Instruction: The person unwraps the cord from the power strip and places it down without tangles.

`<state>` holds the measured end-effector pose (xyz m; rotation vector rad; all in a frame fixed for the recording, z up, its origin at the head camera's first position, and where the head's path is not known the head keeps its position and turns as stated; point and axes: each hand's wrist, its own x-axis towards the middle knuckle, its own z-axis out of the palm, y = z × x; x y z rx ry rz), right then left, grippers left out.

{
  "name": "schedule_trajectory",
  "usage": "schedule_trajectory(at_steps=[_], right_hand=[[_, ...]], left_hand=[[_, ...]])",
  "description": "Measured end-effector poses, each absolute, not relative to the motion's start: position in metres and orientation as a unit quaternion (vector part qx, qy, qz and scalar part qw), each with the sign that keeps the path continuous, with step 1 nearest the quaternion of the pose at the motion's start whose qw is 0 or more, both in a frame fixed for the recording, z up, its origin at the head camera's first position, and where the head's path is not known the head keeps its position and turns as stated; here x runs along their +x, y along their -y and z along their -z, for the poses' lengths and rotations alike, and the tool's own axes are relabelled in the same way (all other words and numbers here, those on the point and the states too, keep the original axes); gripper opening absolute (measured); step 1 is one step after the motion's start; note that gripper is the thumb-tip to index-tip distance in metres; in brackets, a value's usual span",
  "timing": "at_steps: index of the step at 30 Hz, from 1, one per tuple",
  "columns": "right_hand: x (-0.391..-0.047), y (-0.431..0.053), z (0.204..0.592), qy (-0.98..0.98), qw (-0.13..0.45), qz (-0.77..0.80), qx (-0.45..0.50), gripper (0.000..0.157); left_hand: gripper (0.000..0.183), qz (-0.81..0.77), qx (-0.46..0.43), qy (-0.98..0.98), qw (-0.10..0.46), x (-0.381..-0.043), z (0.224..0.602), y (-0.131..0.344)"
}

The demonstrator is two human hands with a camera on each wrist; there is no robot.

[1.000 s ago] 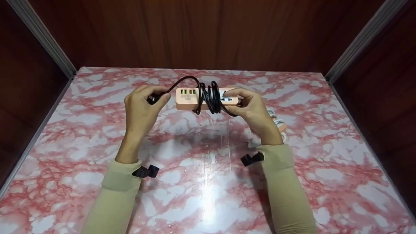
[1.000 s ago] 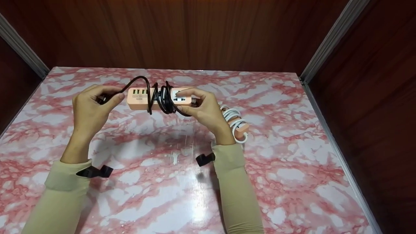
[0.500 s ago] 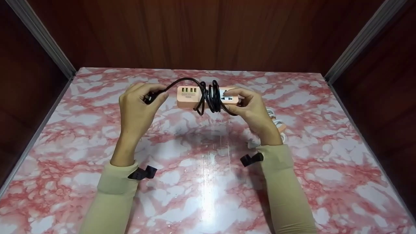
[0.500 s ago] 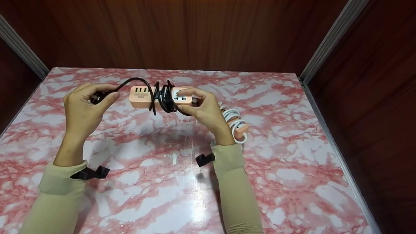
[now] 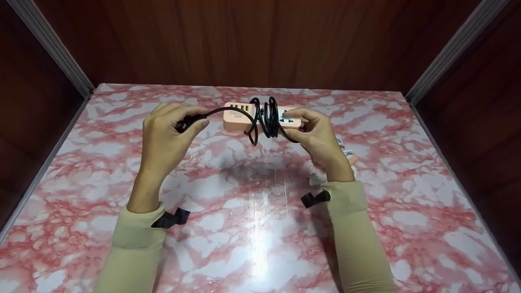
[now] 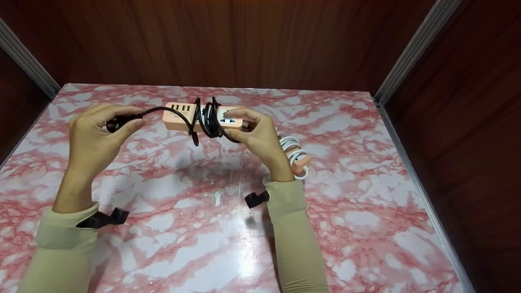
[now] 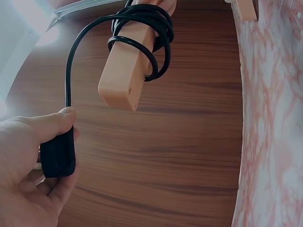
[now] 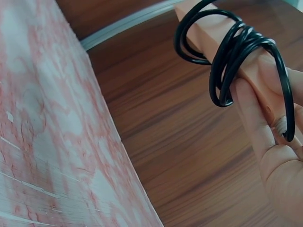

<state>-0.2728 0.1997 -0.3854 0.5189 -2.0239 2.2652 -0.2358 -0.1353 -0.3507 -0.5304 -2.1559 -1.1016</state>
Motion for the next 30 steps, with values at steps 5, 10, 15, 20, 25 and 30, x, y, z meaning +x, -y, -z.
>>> schedule_trajectory(at_steps=[5,10,15,20,25,30], right_hand=[[-0.273,-0.199,0.387,0.642,0.030,-0.747,0.170,0.034],[-0.273,-0.201,0.387,0.641,0.031,-0.748,0.171,0.034],[-0.273,-0.202,0.385,0.643,0.036,-0.745,0.175,0.035],[-0.274,-0.202,0.386,0.637,0.040,-0.748,0.180,0.034],[-0.274,-0.203,0.387,0.633,0.044,-0.752,0.181,0.034],[-0.274,-0.203,0.386,0.633,0.042,-0.752,0.179,0.033]], left_hand=[[0.021,0.415,-0.229,0.830,0.293,-0.231,0.354,0.137],[0.020,0.400,-0.266,0.838,0.260,-0.226,0.360,0.142],[0.018,0.388,-0.292,0.836,0.256,-0.225,0.366,0.150],[0.019,0.386,-0.306,0.836,0.243,-0.222,0.373,0.160],[0.022,0.376,-0.321,0.841,0.218,-0.218,0.382,0.172],[0.024,0.357,-0.318,0.858,0.190,-0.216,0.394,0.183]])
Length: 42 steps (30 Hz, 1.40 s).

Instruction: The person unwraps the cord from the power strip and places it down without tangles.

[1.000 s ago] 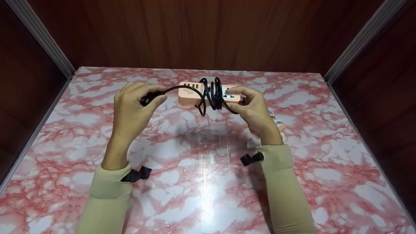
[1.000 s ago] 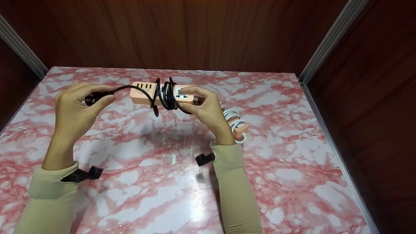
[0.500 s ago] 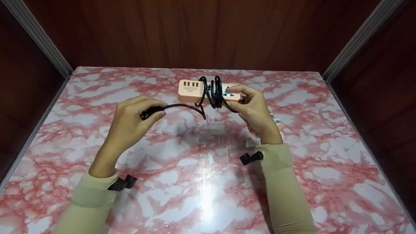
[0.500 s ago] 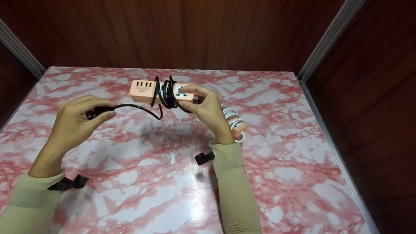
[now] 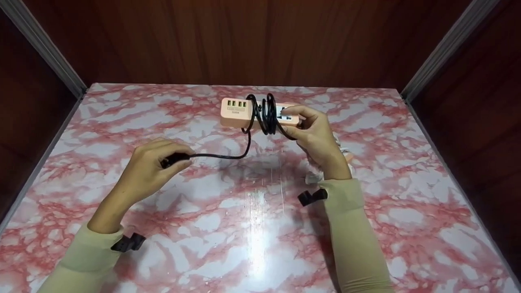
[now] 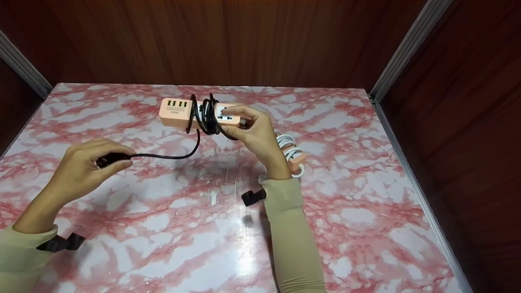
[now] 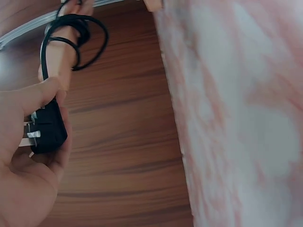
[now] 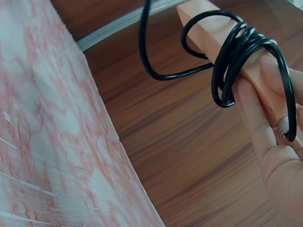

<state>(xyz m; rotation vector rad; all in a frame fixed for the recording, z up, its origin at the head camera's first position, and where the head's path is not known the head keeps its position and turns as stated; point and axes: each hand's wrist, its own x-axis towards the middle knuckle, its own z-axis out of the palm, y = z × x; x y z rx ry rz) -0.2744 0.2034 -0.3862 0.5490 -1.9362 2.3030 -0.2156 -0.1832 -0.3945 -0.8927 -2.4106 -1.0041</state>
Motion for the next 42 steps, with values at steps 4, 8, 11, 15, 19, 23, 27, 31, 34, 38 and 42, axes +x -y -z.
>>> schedule_trajectory(at_steps=[4,8,11,15,19,23,27,31,34,38,42], right_hand=[[-0.274,-0.204,0.385,0.633,0.041,-0.752,0.179,0.032],[-0.275,-0.203,0.386,0.637,0.039,-0.748,0.181,0.031],[-0.276,-0.202,0.387,0.641,0.038,-0.744,0.185,0.032],[-0.276,-0.201,0.389,0.638,0.037,-0.747,0.181,0.032],[-0.276,-0.201,0.390,0.635,0.036,-0.751,0.177,0.032],[-0.276,-0.201,0.391,0.638,0.038,-0.748,0.180,0.030],[-0.277,-0.201,0.393,0.640,0.039,-0.746,0.179,0.030],[-0.277,-0.201,0.393,0.638,0.040,-0.749,0.175,0.031],[-0.276,-0.201,0.393,0.634,0.039,-0.752,0.173,0.032],[-0.276,-0.200,0.392,0.634,0.038,-0.752,0.174,0.032],[-0.276,-0.200,0.392,0.632,0.039,-0.753,0.176,0.032]], left_hand=[[0.026,0.334,-0.321,0.867,0.180,-0.215,0.406,0.191],[0.027,0.313,-0.340,0.870,0.173,-0.216,0.416,0.194],[0.028,0.297,-0.357,0.870,0.168,-0.216,0.423,0.195],[0.028,0.277,-0.375,0.871,0.153,-0.216,0.432,0.195],[0.028,0.265,-0.385,0.876,0.116,-0.216,0.440,0.194],[0.026,0.250,-0.395,0.881,0.077,-0.216,0.446,0.193],[0.025,0.235,-0.402,0.883,0.059,-0.217,0.448,0.191],[0.024,0.225,-0.402,0.886,0.055,-0.217,0.448,0.191],[0.023,0.220,-0.398,0.889,0.048,-0.216,0.447,0.192],[0.021,0.219,-0.397,0.891,0.035,-0.214,0.448,0.192],[0.020,0.218,-0.393,0.893,0.023,-0.213,0.448,0.190]])
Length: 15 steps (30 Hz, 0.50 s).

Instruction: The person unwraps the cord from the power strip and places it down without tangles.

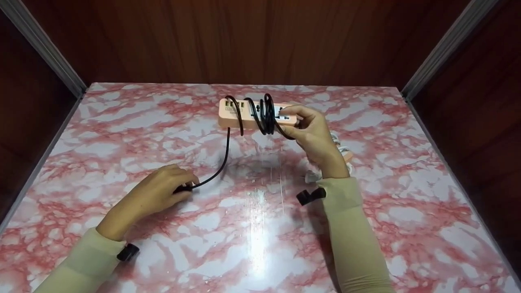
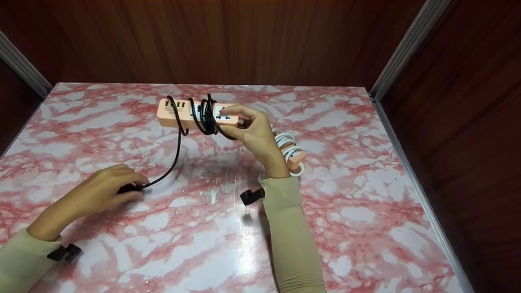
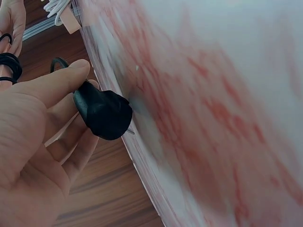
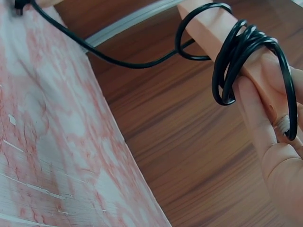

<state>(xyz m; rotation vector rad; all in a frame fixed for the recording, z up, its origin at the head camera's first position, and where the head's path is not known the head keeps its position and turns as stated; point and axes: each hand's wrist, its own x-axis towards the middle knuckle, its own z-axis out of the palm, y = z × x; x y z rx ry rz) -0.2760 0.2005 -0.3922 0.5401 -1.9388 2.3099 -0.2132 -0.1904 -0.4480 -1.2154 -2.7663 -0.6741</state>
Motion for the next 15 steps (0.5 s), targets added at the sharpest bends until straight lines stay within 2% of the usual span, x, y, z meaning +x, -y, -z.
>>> schedule_trajectory(at_steps=[9,15], right_hand=[[-0.276,-0.199,0.392,0.630,0.035,-0.755,0.180,0.030],[-0.275,-0.200,0.392,0.626,0.037,-0.758,0.179,0.032]], left_hand=[[0.030,0.234,-0.341,0.910,0.024,-0.207,0.444,0.188],[0.031,0.303,-0.269,0.913,0.042,-0.206,0.433,0.175]])
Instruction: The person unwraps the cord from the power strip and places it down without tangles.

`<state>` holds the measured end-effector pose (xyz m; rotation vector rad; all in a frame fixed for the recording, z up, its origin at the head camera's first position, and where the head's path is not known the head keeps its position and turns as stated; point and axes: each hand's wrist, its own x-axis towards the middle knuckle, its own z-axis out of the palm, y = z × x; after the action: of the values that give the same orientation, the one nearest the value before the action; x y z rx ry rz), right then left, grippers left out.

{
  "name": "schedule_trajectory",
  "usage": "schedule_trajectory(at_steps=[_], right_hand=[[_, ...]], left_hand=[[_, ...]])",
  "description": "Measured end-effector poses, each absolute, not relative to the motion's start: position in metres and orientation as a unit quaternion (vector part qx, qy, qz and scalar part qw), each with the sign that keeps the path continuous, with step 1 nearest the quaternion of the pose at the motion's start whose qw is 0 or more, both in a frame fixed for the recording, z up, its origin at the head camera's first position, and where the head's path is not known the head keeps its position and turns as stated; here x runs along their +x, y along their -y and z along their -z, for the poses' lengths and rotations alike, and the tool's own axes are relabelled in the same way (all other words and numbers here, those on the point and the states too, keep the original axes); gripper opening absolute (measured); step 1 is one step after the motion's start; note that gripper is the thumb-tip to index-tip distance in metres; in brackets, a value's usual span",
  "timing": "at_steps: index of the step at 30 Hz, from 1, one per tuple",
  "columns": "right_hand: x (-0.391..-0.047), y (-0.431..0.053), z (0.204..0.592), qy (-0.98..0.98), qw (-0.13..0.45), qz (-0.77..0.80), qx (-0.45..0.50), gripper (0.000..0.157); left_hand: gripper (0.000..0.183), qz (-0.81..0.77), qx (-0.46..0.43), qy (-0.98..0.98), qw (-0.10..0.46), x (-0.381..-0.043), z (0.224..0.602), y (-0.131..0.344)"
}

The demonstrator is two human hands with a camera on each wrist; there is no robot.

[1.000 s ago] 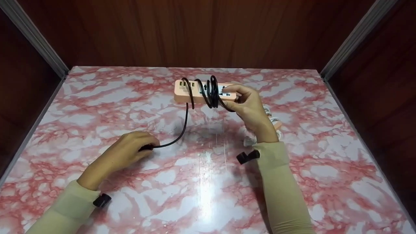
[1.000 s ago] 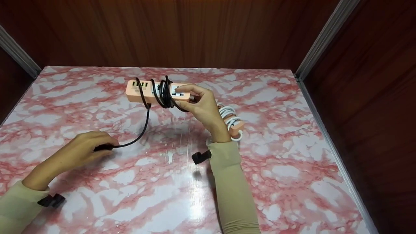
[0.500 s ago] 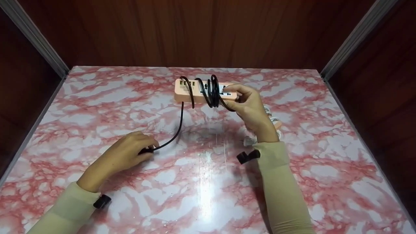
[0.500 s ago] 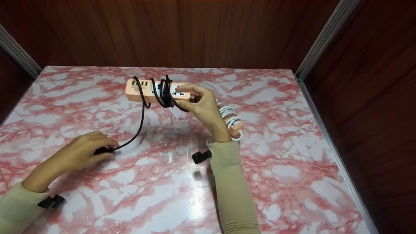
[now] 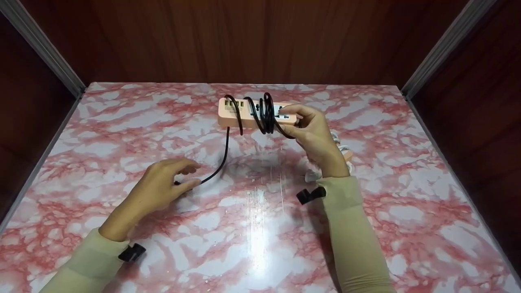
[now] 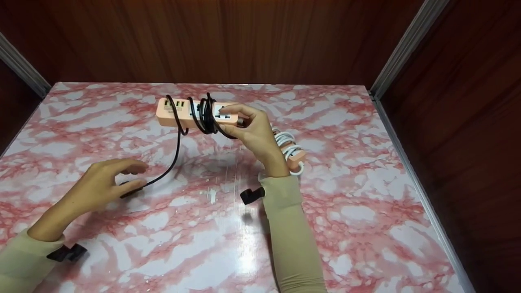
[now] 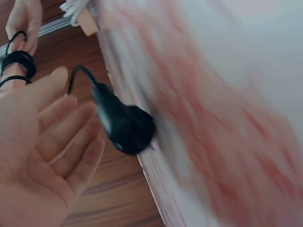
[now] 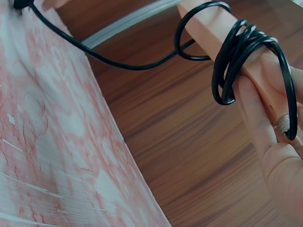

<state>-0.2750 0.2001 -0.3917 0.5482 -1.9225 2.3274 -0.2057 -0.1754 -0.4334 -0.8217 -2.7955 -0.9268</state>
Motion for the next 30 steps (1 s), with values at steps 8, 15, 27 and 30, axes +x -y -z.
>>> schedule_trajectory(at_steps=[8,15,27,30], right_hand=[[-0.274,-0.201,0.391,0.628,0.035,-0.759,0.168,0.034],[-0.274,-0.202,0.391,0.630,0.036,-0.758,0.167,0.033],[-0.276,-0.201,0.390,0.639,0.036,-0.749,0.172,0.032],[-0.276,-0.202,0.390,0.639,0.034,-0.749,0.172,0.032]], left_hand=[[0.030,0.411,-0.186,0.890,0.061,-0.210,0.428,0.148],[0.031,0.446,-0.149,0.882,0.036,-0.214,0.432,0.128],[0.032,0.473,-0.103,0.875,0.000,-0.228,0.444,0.106],[0.032,0.466,-0.098,0.879,0.000,-0.231,0.445,0.104]])
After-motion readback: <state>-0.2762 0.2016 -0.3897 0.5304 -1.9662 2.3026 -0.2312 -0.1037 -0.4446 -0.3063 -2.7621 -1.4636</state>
